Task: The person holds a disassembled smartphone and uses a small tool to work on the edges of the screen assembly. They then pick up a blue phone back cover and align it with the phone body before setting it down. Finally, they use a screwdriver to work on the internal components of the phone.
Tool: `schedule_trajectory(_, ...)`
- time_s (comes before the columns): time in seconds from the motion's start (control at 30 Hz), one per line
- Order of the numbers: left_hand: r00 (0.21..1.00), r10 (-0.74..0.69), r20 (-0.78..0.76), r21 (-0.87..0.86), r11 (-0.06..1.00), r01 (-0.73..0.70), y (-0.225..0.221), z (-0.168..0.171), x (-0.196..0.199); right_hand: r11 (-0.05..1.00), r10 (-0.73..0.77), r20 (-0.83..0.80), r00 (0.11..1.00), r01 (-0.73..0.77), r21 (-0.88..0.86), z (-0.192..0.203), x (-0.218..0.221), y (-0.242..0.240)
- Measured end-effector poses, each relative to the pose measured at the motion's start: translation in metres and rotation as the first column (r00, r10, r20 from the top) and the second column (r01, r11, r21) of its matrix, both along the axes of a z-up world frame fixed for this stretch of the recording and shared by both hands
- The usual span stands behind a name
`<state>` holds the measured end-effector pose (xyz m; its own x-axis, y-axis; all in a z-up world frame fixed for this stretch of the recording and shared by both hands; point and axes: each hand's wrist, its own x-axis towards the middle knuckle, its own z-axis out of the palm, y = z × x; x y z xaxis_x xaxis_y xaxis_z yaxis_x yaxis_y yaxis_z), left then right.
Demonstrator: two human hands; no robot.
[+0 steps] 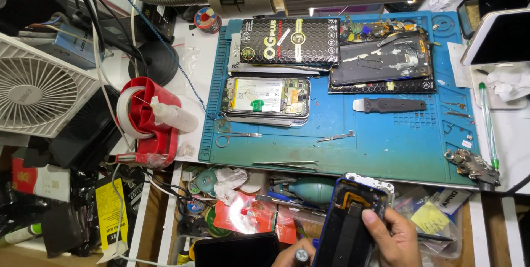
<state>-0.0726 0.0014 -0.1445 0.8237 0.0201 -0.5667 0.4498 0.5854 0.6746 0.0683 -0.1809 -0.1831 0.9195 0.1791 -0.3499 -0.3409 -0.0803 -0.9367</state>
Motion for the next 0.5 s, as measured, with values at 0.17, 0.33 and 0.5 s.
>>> schedule_trajectory(0.17, 0.992, 0.093, -0.088, -0.019, 0.995, -0.095, -0.005, 0.077, 0.021, 0.997, 0.081, -0.060, 0.995, -0.082, -0.013, 0.027, -0.003, 0.013)
schedule_trajectory(0.33, 0.967, -0.199, 0.157, -0.051, 0.977, 0.209, 0.011, 0.030, 0.000, 0.980, 0.191, -0.058, 0.980, -0.194, -0.043, 0.063, -0.009, 0.028)
schedule_trajectory(0.5, 0.961, -0.197, 0.195, -0.078, 0.973, 0.215, -0.001, 0.050, -0.005, 0.963, 0.246, 0.141, 0.959, -0.259, 0.081, 0.077, -0.019, 0.034)
